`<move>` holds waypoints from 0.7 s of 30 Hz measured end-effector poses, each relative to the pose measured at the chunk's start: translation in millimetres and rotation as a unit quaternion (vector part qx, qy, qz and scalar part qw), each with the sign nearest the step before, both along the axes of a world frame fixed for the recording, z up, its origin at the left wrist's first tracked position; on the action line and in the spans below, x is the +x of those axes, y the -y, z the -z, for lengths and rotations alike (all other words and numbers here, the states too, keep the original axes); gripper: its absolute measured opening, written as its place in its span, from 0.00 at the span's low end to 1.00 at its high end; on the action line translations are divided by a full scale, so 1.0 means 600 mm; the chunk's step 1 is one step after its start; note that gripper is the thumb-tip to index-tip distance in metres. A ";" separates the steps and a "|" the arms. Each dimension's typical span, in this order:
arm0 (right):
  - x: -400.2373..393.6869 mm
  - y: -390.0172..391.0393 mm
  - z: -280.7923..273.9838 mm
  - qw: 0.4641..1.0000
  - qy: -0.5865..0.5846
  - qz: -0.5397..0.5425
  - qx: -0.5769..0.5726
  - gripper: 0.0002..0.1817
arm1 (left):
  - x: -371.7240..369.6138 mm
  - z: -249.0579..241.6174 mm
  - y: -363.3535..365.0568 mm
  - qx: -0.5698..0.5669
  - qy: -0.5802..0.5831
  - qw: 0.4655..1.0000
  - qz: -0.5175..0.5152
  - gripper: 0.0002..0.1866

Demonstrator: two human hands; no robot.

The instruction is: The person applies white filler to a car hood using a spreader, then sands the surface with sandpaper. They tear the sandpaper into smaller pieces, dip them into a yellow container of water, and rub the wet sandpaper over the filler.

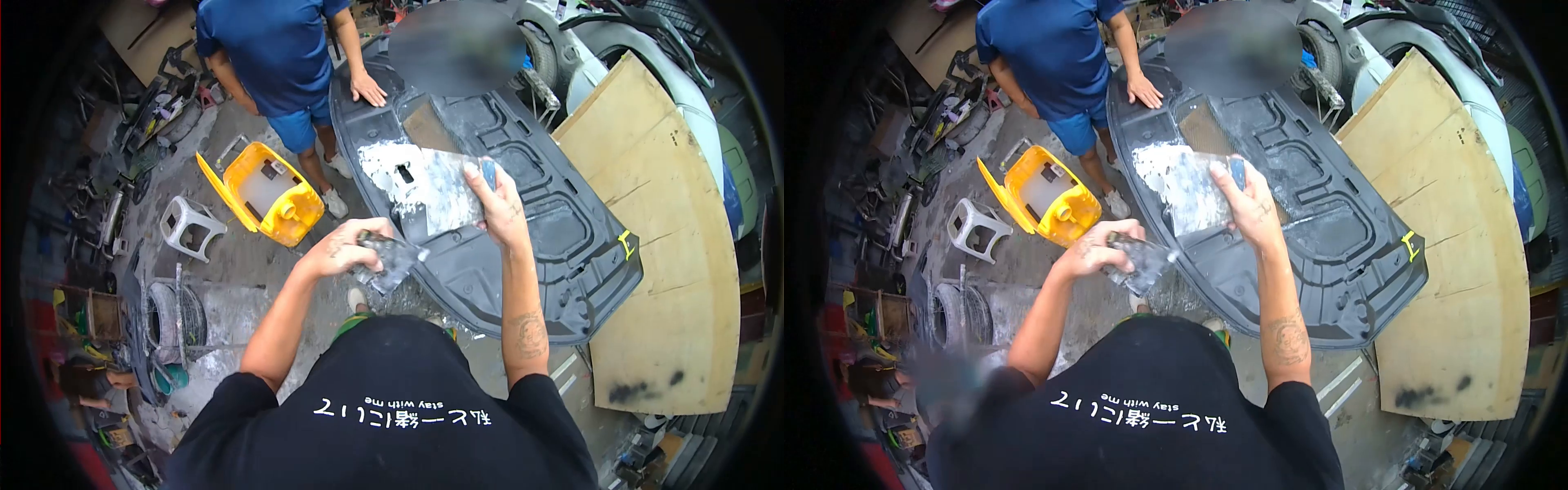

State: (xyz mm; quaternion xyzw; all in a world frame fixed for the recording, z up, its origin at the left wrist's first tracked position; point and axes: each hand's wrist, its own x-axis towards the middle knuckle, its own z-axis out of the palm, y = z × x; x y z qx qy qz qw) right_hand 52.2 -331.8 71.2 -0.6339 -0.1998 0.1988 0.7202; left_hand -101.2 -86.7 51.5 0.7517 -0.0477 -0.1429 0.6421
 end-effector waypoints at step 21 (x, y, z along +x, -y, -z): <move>-0.247 -0.152 0.114 0.990 0.017 0.133 0.050 0.20 | -0.211 0.019 0.006 -0.075 0.117 0.939 -0.314 0.21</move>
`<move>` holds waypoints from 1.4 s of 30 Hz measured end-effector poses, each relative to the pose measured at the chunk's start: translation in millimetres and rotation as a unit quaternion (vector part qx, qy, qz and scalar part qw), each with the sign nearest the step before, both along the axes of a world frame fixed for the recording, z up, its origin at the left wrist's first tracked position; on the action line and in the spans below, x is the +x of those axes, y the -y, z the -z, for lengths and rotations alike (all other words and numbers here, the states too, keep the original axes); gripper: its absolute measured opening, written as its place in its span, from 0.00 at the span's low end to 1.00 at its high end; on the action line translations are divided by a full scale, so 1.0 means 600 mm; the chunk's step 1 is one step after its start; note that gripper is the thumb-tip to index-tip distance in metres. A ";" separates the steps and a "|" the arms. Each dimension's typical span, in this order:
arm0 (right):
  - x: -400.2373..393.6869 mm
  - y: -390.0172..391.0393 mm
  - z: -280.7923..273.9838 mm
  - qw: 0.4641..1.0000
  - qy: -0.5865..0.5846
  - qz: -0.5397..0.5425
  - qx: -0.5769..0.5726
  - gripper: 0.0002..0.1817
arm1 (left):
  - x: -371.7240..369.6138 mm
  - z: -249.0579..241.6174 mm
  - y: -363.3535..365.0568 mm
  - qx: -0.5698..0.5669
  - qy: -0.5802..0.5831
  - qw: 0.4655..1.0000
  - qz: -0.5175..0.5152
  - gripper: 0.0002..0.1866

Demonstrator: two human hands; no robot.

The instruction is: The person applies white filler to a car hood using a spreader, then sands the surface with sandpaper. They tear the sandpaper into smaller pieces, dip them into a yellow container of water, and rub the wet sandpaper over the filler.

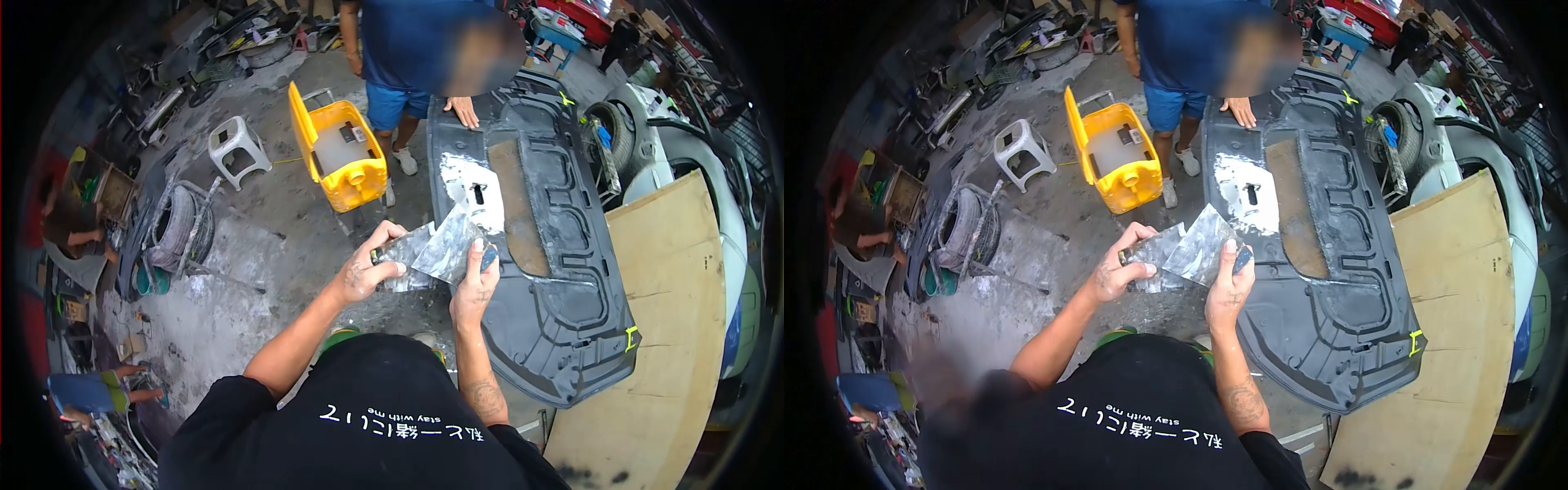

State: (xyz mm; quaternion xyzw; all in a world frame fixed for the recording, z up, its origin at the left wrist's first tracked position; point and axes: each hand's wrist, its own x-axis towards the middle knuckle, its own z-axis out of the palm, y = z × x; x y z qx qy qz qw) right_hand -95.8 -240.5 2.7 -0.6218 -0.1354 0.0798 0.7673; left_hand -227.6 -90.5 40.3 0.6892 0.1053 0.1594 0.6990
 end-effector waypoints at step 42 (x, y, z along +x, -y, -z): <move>-0.140 0.062 0.485 0.889 -0.169 -0.128 -0.405 0.23 | -0.873 0.724 -0.199 0.158 -0.493 0.793 -0.322 0.28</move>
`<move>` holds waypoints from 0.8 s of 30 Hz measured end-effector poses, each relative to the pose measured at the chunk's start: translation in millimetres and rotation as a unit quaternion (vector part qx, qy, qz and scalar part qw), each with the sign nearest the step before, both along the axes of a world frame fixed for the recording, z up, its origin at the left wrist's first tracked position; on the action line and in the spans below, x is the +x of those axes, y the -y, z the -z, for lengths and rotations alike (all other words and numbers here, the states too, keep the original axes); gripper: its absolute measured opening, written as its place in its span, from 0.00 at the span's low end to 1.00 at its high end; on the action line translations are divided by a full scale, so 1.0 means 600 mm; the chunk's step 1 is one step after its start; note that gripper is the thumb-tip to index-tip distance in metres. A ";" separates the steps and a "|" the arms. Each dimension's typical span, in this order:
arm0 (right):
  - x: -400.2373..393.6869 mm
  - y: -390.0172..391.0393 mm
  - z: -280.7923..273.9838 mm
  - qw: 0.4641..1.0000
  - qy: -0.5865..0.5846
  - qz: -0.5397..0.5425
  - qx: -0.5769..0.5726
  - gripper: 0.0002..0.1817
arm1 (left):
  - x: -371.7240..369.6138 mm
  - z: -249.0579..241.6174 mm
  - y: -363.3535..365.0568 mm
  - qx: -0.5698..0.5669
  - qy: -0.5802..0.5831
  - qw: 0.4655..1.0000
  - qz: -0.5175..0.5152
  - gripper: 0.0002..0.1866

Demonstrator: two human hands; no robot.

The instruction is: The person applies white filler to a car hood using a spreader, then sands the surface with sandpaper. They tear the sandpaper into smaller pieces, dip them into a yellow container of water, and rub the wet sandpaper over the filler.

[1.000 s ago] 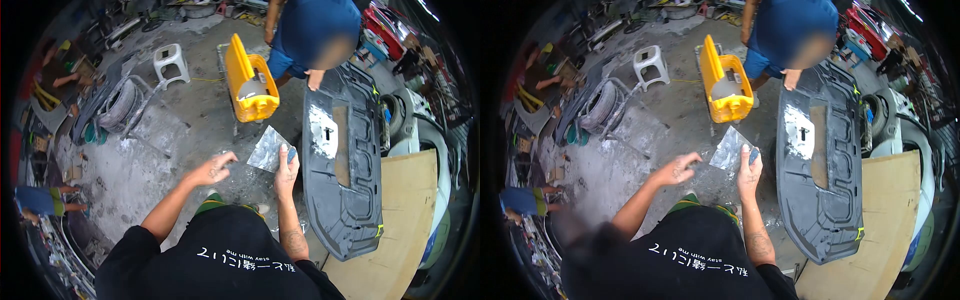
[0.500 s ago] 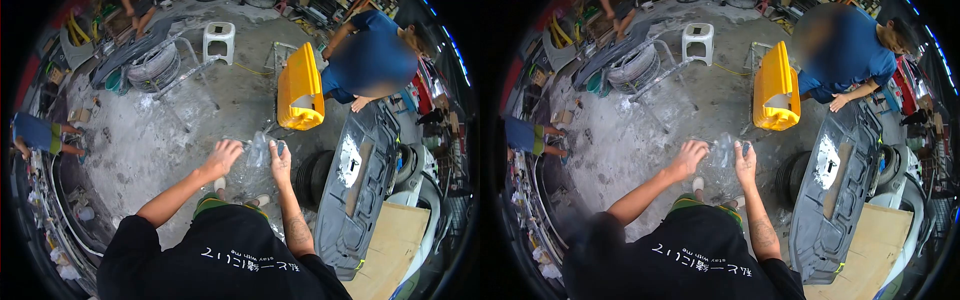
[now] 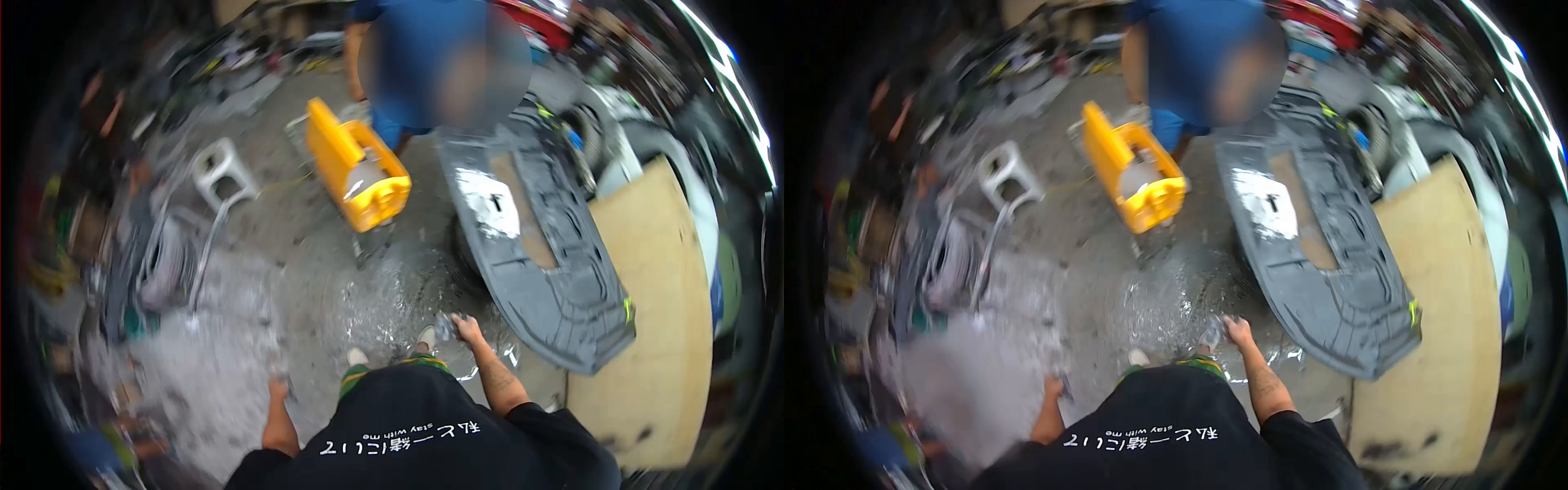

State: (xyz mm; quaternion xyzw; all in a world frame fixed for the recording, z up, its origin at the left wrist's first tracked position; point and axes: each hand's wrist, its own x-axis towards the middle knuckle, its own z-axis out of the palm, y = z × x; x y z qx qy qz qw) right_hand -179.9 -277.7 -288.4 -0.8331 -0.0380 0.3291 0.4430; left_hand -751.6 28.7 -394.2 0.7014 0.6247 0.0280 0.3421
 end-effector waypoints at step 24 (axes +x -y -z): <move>-0.189 0.513 0.077 0.877 -0.151 0.455 -0.047 0.17 | 0.448 -0.148 -0.204 -0.054 -0.264 0.884 0.381 0.27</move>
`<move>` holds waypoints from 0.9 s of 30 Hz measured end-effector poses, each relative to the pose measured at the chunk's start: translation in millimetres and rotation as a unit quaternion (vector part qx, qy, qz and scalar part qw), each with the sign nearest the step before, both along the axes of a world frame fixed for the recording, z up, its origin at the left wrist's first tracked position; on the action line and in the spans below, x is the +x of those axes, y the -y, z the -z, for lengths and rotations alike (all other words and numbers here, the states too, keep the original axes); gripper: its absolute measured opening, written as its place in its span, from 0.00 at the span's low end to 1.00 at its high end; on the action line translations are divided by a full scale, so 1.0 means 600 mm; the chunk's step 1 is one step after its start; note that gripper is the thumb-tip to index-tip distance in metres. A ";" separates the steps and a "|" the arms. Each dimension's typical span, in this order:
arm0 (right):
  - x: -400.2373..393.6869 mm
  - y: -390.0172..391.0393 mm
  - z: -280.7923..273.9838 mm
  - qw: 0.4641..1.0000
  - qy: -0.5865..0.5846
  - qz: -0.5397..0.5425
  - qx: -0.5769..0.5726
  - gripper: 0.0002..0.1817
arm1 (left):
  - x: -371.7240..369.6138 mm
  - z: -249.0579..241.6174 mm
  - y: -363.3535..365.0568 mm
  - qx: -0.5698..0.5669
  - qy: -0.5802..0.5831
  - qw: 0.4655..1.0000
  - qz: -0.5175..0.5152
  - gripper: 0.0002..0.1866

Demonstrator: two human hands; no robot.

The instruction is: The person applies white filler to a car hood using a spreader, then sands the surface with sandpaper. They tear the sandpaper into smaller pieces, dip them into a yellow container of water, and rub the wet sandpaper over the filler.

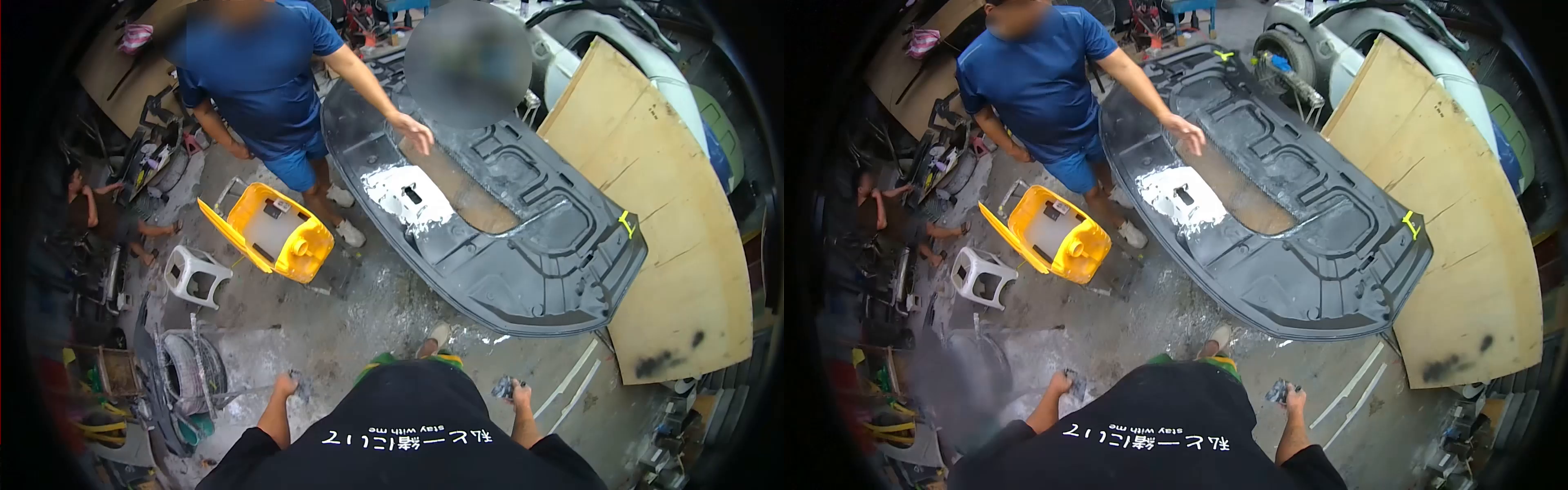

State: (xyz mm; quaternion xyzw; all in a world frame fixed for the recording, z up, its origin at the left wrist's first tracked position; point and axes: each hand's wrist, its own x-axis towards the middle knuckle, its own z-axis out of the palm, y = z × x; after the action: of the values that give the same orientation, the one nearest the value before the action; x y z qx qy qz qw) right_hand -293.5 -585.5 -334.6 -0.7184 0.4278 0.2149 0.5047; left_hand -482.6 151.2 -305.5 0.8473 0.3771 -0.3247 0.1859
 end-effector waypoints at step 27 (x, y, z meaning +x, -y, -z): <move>-0.071 -0.258 -0.101 0.969 0.077 0.233 -0.003 0.16 | 0.383 0.022 -0.116 -0.057 0.217 0.958 0.182 0.24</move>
State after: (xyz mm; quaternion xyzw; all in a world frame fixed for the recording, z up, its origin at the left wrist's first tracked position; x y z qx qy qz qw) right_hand -336.2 -430.4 -273.8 -0.6150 0.5436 0.0339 0.5701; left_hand -252.9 220.7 -318.9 0.9396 0.1483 -0.1827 0.2486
